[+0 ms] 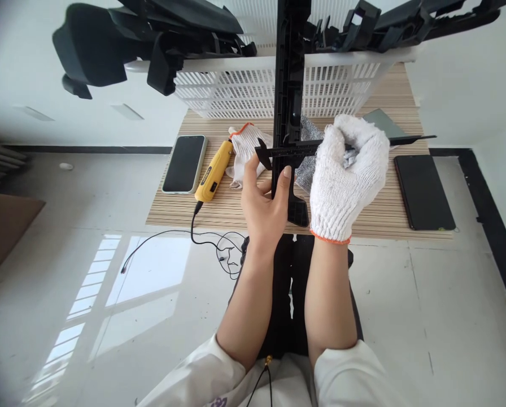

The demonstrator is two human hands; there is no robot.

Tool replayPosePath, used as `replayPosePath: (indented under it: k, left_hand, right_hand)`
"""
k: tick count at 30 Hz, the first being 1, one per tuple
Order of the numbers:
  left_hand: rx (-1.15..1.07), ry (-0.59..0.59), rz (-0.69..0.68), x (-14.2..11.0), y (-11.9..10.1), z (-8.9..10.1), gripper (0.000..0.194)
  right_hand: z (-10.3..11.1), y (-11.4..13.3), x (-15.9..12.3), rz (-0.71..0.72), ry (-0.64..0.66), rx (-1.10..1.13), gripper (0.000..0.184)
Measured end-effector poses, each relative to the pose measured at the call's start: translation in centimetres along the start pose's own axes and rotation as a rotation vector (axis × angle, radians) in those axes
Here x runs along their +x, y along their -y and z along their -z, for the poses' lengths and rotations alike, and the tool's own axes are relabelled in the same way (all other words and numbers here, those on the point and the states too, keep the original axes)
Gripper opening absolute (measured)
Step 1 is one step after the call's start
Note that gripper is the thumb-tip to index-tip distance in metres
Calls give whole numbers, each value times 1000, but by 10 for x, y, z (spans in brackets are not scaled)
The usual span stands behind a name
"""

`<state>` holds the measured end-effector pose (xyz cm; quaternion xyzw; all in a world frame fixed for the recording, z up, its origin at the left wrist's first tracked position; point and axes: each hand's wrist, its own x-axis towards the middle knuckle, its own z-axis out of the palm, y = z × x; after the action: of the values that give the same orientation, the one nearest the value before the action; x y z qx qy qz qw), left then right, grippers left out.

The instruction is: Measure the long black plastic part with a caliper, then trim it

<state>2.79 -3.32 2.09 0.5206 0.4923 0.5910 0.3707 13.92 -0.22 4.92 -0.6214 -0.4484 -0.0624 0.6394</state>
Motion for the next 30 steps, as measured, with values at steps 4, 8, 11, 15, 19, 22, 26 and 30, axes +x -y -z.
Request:
replayPosePath:
  k: [4,8,11,15,19,22,26,30]
  left_hand:
    - [11,6,4,-1,-1,-1,48]
    - [54,-7,11,0,1,-2,36]
    - [66,-44,23,2,5,-4,27]
    - [94,-50,13,3,7,-5,20]
    - [122,-82,-9,2,7,-6,18]
    - [129,-111,3,2,7,-8,21]
    - [104,-123,6,2,7,-8,21]
    - [110,-129,20,2,8,-8,22]
  right_hand:
    - [-7,4,-4,56,-141,51,18]
    - [-12,0,-4,45,-203,111,27]
    - [-15,-6,-3,69,-221,140,30]
    - [-17,-12,-4,91,-237,151,26]
    - [-18,-12,-4,113,-248,204,15]
    - [-18,-10,-5,115,-246,202,12]
    - [-18,-10,-8,127,-222,200,9]
    - [-18,-3,-13,80,-211,169,11]
